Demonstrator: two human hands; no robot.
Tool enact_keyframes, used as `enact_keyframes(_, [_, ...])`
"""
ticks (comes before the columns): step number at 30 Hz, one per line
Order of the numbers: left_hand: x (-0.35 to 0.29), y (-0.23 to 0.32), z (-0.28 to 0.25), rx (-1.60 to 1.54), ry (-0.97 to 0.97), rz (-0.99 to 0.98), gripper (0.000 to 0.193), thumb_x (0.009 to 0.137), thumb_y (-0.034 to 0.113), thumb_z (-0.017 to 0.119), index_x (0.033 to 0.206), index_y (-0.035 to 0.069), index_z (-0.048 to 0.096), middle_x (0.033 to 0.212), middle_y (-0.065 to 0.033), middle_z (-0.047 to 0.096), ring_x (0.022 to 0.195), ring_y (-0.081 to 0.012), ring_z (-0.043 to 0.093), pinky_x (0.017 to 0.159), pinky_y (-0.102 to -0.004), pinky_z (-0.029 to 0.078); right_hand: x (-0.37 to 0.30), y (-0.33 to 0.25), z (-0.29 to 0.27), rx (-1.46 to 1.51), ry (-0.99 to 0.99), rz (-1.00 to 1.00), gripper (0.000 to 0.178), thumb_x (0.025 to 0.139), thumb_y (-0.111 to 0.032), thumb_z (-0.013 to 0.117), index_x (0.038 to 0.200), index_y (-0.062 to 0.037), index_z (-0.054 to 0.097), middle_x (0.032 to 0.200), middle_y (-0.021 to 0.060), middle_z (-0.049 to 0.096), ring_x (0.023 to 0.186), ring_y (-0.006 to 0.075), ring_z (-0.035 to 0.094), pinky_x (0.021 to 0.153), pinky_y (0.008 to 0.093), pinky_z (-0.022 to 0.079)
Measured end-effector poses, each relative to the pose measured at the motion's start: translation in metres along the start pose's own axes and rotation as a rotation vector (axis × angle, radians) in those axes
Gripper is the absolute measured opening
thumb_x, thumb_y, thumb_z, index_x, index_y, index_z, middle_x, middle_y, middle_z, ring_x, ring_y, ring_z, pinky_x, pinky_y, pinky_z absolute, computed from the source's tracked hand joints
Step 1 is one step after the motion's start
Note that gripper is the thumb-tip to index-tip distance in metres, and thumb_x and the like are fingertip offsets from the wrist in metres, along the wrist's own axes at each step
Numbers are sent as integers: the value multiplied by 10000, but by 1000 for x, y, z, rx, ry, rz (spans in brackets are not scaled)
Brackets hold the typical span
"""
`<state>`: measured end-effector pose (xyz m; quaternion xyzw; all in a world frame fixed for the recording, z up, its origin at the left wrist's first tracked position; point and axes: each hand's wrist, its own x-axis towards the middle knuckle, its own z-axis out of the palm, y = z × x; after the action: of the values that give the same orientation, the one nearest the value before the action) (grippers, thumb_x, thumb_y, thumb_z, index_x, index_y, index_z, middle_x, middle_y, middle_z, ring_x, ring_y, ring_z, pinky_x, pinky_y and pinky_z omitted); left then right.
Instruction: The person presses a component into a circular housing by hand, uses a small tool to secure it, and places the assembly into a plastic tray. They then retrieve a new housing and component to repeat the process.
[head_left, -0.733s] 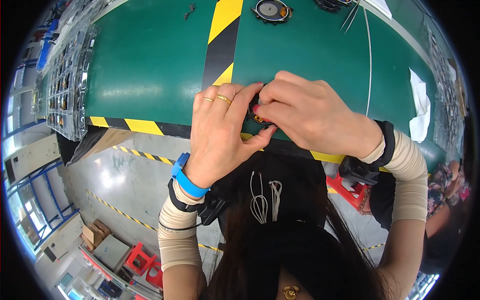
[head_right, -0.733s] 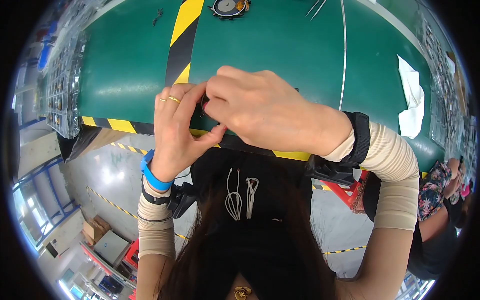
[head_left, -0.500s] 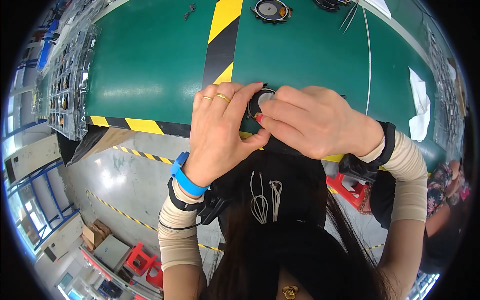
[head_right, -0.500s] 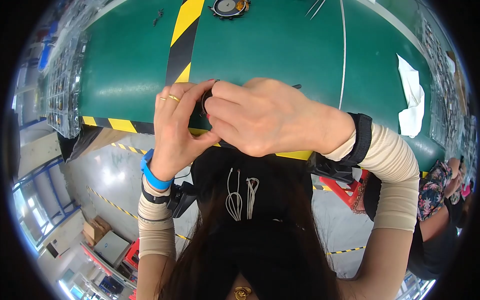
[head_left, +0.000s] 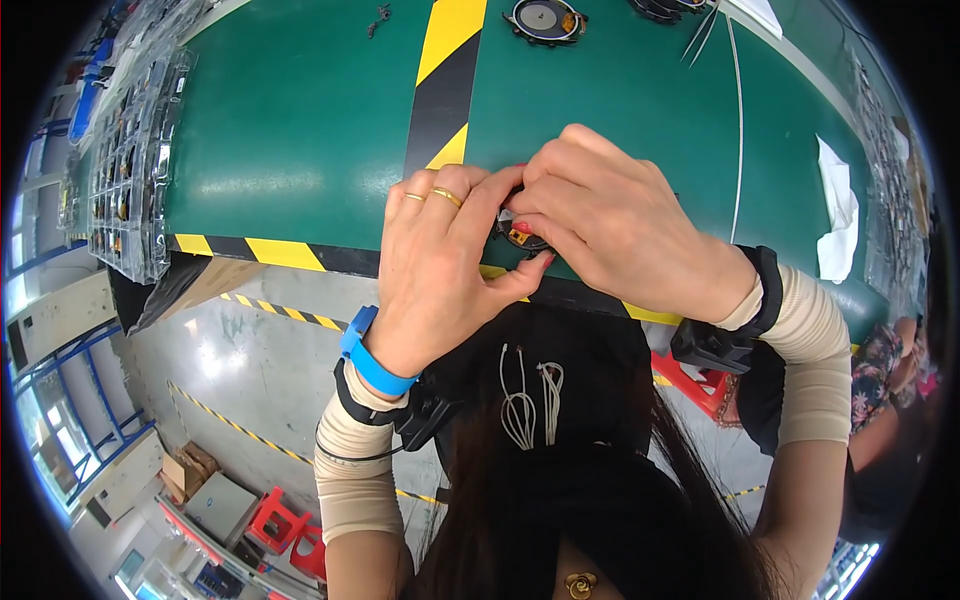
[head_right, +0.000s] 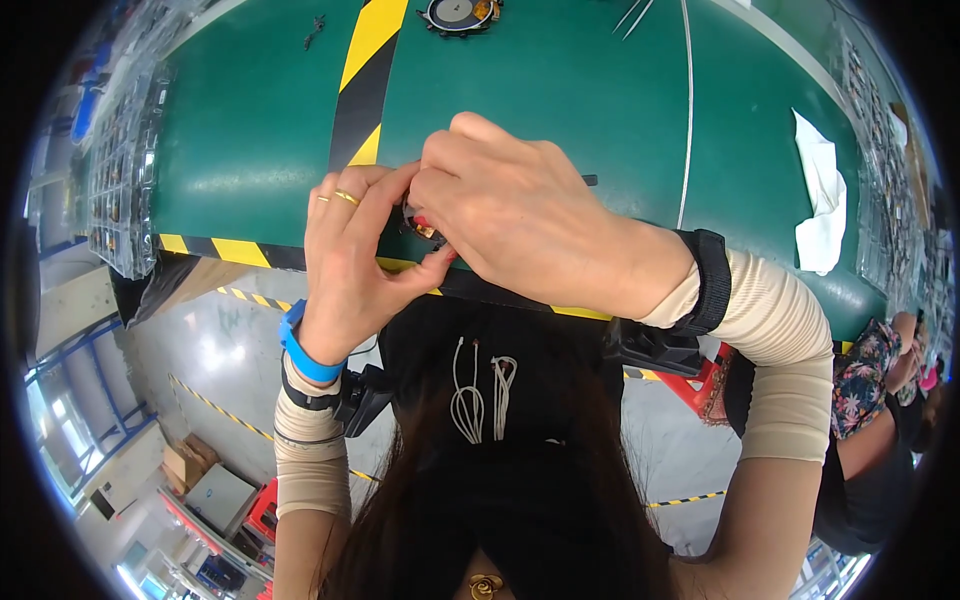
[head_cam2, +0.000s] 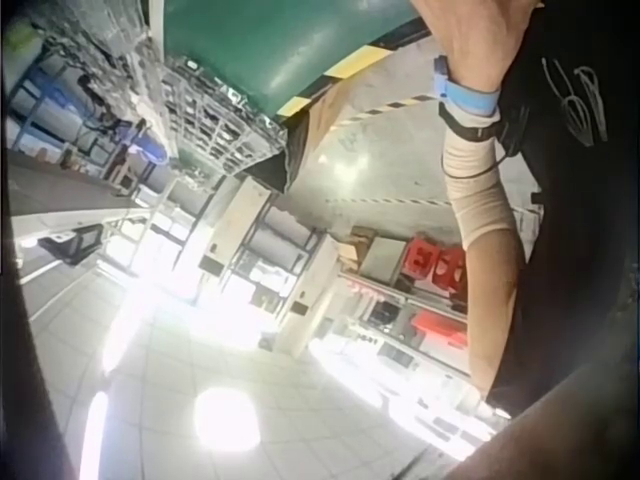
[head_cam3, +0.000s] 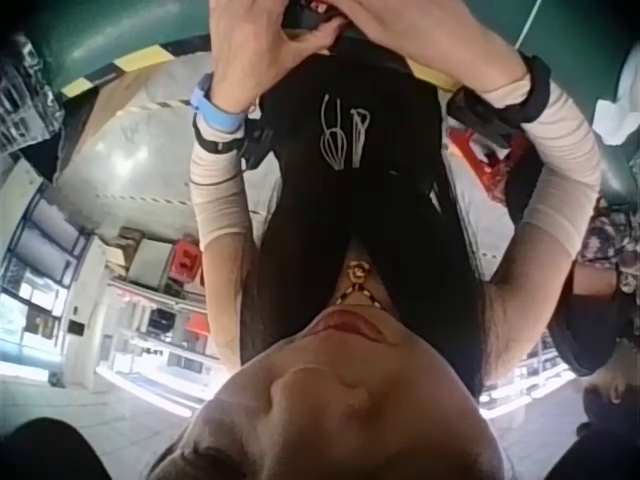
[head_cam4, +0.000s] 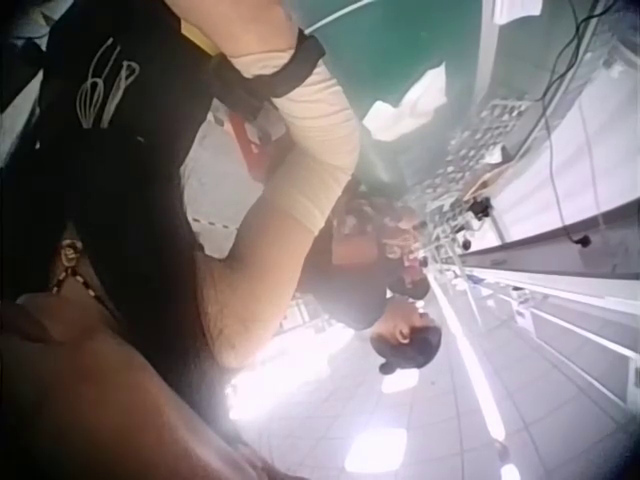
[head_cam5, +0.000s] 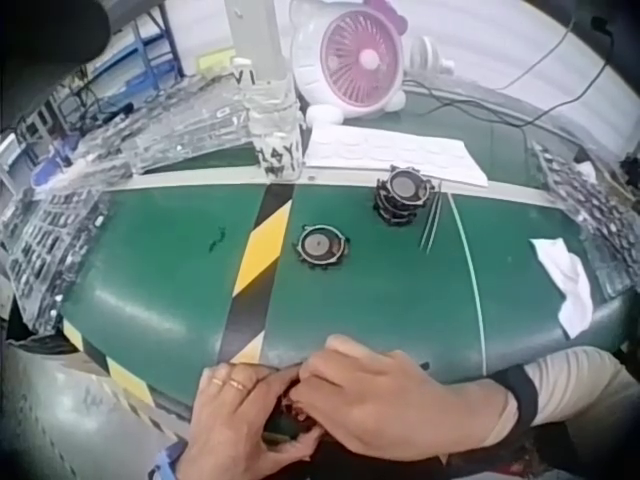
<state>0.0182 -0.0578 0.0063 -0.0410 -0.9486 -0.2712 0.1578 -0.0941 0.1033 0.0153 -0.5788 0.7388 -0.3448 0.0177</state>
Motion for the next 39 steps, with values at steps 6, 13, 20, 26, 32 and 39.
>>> enact_keyframes(6, [0,0,0,-3,7,8,594,633,210,843,1172,81,631,1034,-51,581,974,-259,533,844,-380,395,0,1,2,9,28,-27,141,759,-18,734,879,-20,662,880,75,563,775,242,552,591,333,468])
enact_keyframes(13, [0,1,0,12,14,14,599,632,211,844,1175,77,630,1033,-53,580,975,-263,532,849,-381,396,-1,10,1,20,36,-175,205,690,-2,731,883,-30,668,882,64,559,785,225,559,543,311,463])
enact_keyframes(20, [1,1,-1,10,-3,23,606,620,193,843,1171,60,627,1037,-66,581,970,-272,533,854,-386,400,-4,11,-4,66,7,-206,219,674,-7,730,880,-34,662,878,53,565,781,223,563,525,304,458])
enact_keyframes(26, [1,2,-1,6,0,13,611,600,159,844,1157,31,627,1042,-95,587,964,-290,539,861,-391,407,-3,4,6,25,81,-82,209,673,-7,730,869,-35,664,881,47,569,778,218,562,526,303,460])
enact_keyframes(32, [1,1,-4,3,-9,19,607,601,156,843,1153,26,625,1046,-98,587,962,-292,538,865,-391,405,-1,11,1,58,10,-199,177,695,-15,716,862,-33,660,879,41,564,781,208,555,524,299,456])
enact_keyframes(39, [2,-1,-5,-7,-29,29,602,609,155,842,1152,20,622,1049,-99,586,966,-296,535,867,-390,403,7,17,-5,35,-52,-258,140,719,-24,701,846,-38,646,877,28,561,784,193,549,481,290,416])
